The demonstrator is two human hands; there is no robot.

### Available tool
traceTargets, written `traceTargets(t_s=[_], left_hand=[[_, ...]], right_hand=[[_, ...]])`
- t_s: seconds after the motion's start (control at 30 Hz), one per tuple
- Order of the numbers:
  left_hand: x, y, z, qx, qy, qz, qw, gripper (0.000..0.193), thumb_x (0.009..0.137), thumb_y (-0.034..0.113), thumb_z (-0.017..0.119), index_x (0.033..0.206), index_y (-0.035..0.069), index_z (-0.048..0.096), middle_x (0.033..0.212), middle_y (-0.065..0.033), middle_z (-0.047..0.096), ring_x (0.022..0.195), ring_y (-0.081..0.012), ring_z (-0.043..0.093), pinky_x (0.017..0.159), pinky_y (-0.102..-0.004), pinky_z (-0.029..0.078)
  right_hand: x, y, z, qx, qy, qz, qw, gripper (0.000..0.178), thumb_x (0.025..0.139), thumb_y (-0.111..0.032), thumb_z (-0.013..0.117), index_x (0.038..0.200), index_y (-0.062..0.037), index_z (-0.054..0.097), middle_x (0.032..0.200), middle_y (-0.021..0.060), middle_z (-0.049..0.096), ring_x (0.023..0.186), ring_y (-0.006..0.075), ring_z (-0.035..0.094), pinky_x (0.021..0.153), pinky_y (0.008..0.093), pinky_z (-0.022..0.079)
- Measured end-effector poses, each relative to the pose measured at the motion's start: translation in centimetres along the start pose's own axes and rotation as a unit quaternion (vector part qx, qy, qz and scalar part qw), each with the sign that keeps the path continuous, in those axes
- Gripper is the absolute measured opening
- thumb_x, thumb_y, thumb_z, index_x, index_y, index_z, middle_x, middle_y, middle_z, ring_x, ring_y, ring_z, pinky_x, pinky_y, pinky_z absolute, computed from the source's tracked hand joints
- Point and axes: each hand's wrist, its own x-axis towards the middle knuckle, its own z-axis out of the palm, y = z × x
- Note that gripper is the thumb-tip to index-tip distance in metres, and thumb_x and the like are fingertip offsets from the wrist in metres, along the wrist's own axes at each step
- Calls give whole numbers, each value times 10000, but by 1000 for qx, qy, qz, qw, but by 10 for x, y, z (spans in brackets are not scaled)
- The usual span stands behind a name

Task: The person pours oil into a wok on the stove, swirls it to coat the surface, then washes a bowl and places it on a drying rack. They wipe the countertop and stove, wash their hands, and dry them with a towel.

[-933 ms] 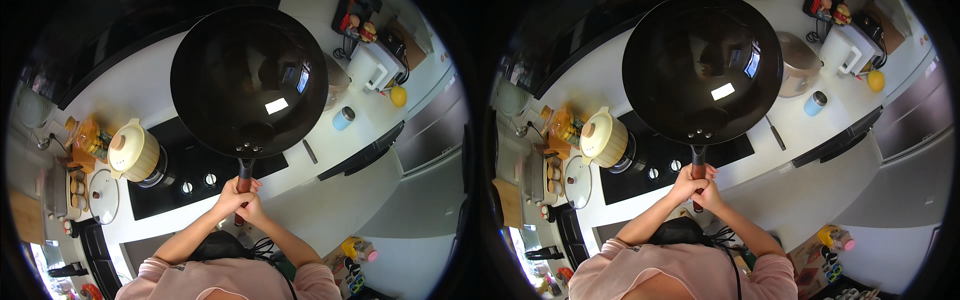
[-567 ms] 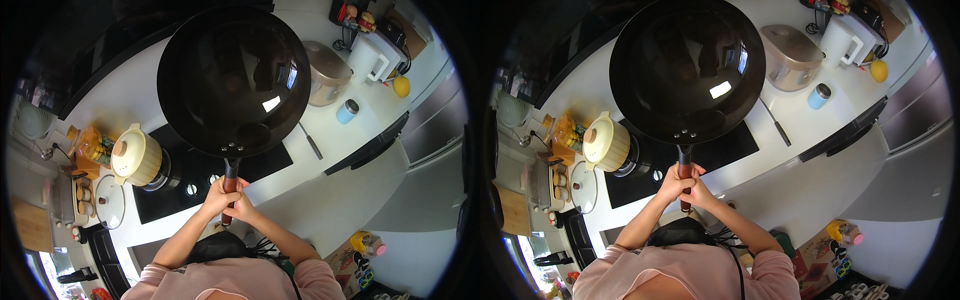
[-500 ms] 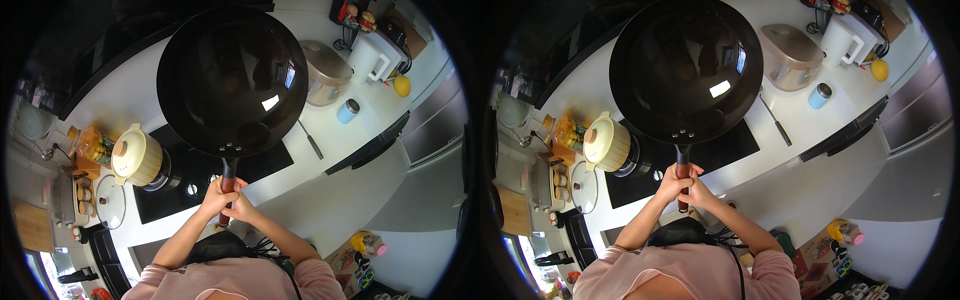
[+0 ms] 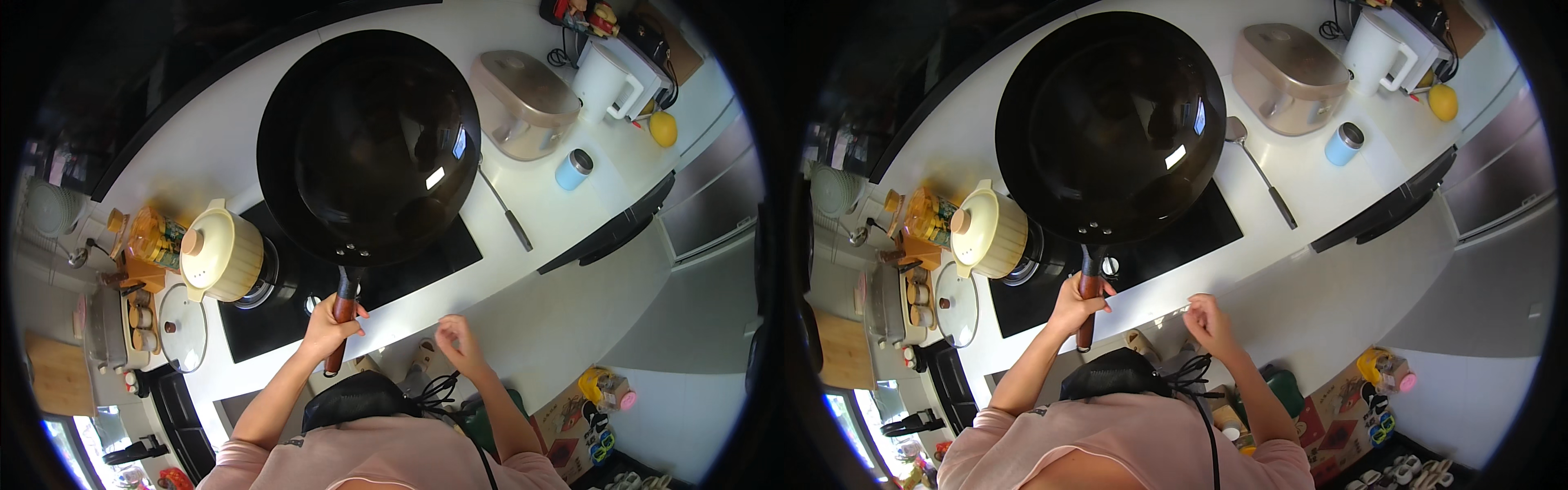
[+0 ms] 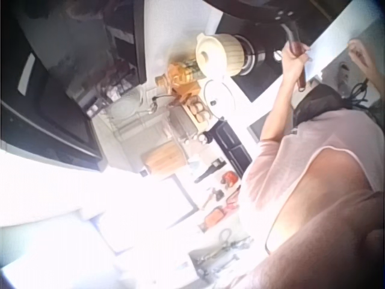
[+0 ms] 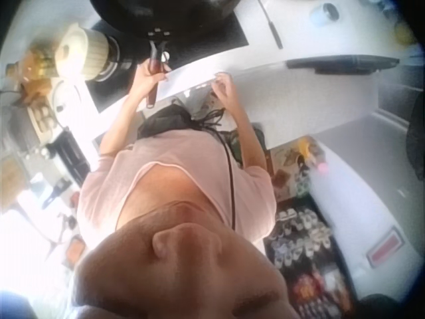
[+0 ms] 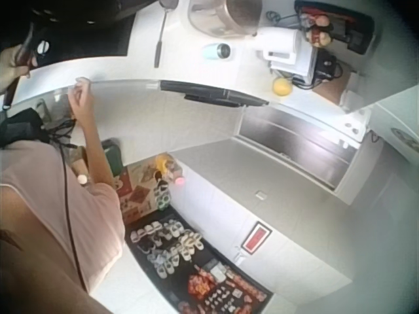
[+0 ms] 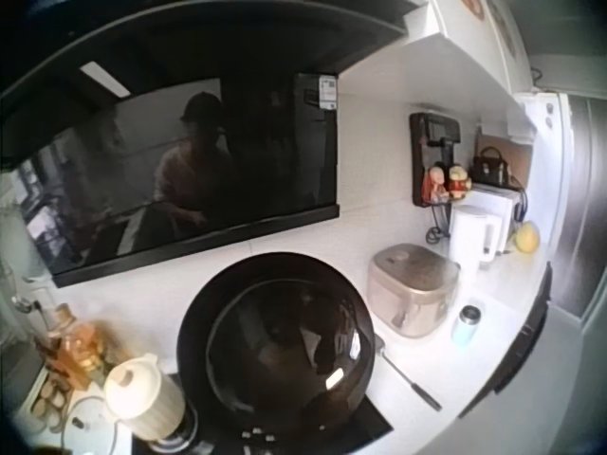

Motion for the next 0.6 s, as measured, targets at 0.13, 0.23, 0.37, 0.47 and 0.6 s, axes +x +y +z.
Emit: traceTargets(t_s=[0.13,0.23,0.37,0.47,0.6], left_hand=[[-9,3,-8,8,13,-9,1000,208,672,-59,562,862,-22,489,812,-118,599,624,-160,611,628,-276,515],[-14,3,-16,26,6,-24,999,215,675,-60,560,872,-22,483,821,-124,600,619,-161,609,622,-282,516],[-23,8,-28,35,20,-54,998,245,641,-87,572,867,-27,498,801,-92,597,636,-146,608,610,-261,498],[-32,4,-42,66,25,-62,996,250,622,-81,589,851,-29,504,783,-85,587,652,-133,578,601,-258,501],[-45,13,-55,92,24,-84,992,285,622,-84,580,895,-37,512,767,-94,585,651,-143,585,590,-262,504]], right_hand=[[-28,22,-11,19,58,65,996,268,863,-65,593,1103,-27,479,832,59,565,685,103,521,593,233,428],[-43,23,-11,12,76,115,990,262,872,-79,586,1106,-30,478,842,62,571,707,111,531,614,242,438],[-55,23,-9,31,90,150,984,259,885,-99,573,1116,-33,476,852,67,579,737,119,547,644,248,448],[-60,26,-11,22,97,163,982,256,893,-107,564,1123,-38,475,864,74,583,750,122,557,657,251,455],[-60,22,-21,4,93,182,979,249,902,-119,553,1127,-42,477,877,83,585,744,128,561,661,255,461]])
